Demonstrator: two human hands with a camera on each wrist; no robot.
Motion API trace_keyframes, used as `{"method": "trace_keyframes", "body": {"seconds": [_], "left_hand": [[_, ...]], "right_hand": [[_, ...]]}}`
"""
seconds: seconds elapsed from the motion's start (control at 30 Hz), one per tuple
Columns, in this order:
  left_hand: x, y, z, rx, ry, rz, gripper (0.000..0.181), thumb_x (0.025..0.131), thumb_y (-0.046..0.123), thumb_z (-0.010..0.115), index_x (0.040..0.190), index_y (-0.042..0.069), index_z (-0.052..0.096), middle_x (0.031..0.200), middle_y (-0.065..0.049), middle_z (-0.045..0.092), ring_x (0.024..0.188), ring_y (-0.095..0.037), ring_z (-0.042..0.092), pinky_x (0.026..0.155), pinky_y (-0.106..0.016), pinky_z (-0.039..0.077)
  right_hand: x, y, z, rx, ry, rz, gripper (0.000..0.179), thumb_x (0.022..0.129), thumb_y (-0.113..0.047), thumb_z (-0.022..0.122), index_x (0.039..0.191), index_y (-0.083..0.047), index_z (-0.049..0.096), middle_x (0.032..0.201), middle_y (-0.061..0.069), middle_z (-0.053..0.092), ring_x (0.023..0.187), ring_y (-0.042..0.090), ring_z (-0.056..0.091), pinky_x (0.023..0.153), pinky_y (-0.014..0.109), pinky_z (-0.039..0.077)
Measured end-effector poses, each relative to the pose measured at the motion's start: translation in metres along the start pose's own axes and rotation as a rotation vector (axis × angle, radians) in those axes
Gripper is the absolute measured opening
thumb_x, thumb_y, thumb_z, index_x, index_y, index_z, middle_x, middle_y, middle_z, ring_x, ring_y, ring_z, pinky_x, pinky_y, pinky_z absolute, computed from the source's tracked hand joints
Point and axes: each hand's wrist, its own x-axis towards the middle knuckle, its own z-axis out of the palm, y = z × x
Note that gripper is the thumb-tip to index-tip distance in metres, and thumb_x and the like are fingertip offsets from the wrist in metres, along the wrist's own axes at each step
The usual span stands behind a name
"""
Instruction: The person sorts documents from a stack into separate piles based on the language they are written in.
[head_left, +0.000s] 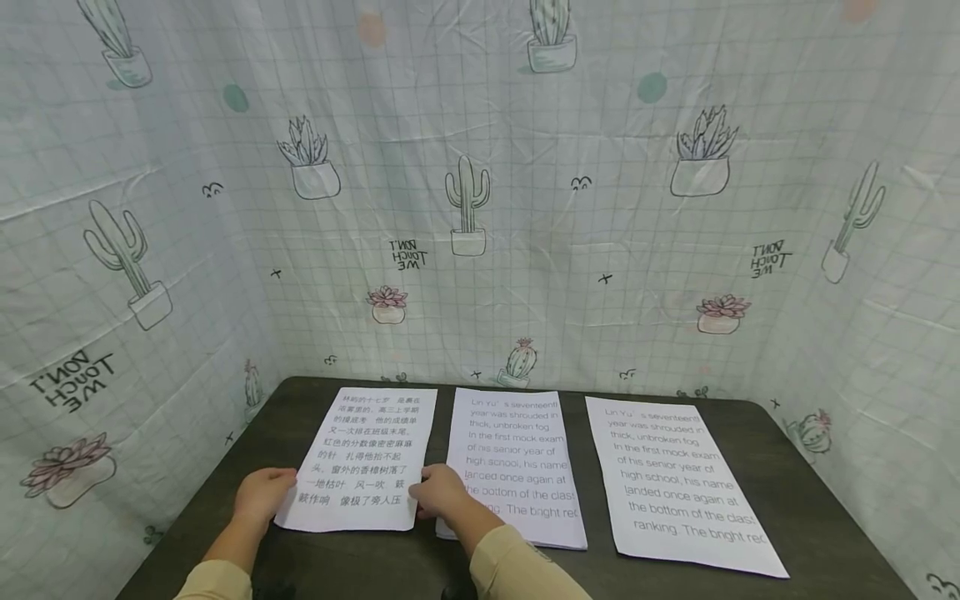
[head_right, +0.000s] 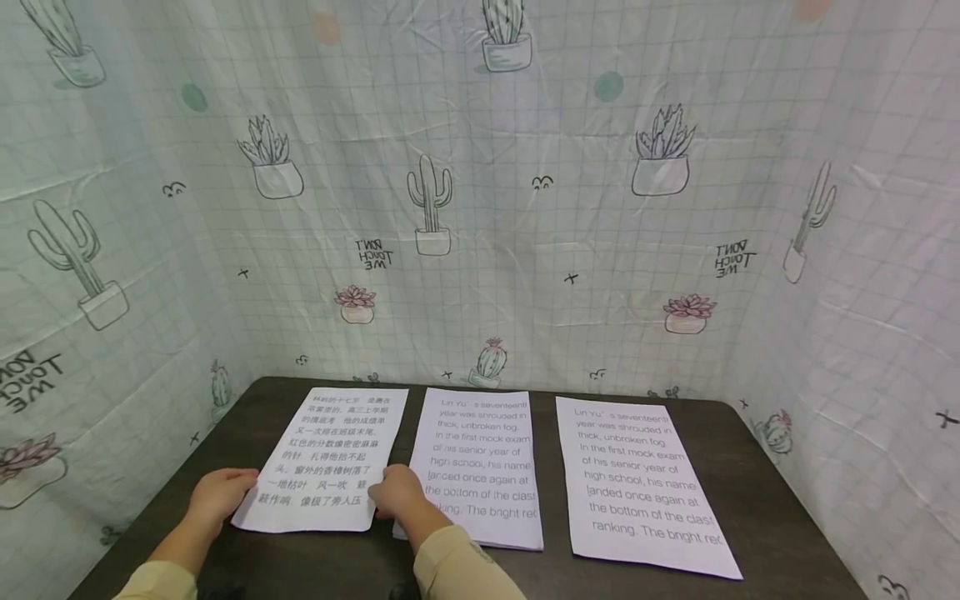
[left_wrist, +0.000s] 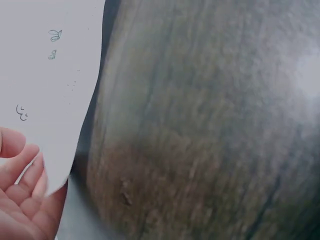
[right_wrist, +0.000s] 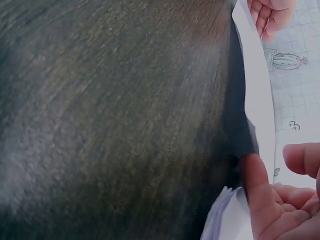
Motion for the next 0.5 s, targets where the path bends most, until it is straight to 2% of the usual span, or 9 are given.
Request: {"method": "trace_keyframes", "body": {"seconds": [0.17, 0.3, 0.43, 0.5], "left_hand": [[-0.004, 0.004, 0.000, 0.032, 0.015, -0.002, 0.041, 0.096, 0.013, 0.046, 0.123, -0.017, 0.055, 0.127, -0.038, 0.052, 0.113, -0.051, 0.052, 0.093, -0.057, 0.045], [-0.002, 0.005, 0.001, 0.020, 0.014, -0.017, 0.042, 0.096, 0.013, 0.045, 0.126, -0.015, 0.054, 0.131, -0.038, 0.050, 0.118, -0.050, 0.049, 0.099, -0.059, 0.043], [-0.001, 0.009, 0.000, -0.014, 0.010, -0.020, 0.045, 0.095, 0.012, 0.044, 0.131, -0.014, 0.050, 0.134, -0.038, 0.047, 0.121, -0.050, 0.048, 0.101, -0.059, 0.042], [-0.002, 0.012, 0.001, -0.036, 0.004, -0.017, 0.046, 0.095, 0.013, 0.045, 0.133, -0.013, 0.048, 0.134, -0.037, 0.048, 0.118, -0.048, 0.051, 0.094, -0.054, 0.048]], "right_hand": [[-0.001, -0.002, -0.003, -0.084, 0.002, -0.004, 0.046, 0.087, -0.005, 0.062, 0.127, 0.015, 0.054, 0.096, 0.017, 0.063, 0.069, 0.019, 0.065, 0.063, 0.032, 0.059], [0.000, -0.004, -0.007, -0.167, 0.003, -0.023, 0.045, 0.089, -0.009, 0.062, 0.128, 0.012, 0.055, 0.092, 0.016, 0.065, 0.066, 0.020, 0.066, 0.064, 0.034, 0.057], [-0.001, -0.007, -0.013, -0.166, 0.003, -0.063, 0.047, 0.089, -0.011, 0.062, 0.130, 0.009, 0.055, 0.096, 0.017, 0.067, 0.069, 0.021, 0.067, 0.064, 0.035, 0.057], [0.000, -0.008, -0.017, -0.151, 0.005, -0.081, 0.048, 0.088, -0.010, 0.062, 0.131, 0.009, 0.054, 0.098, 0.017, 0.067, 0.072, 0.023, 0.067, 0.064, 0.035, 0.057]]}}
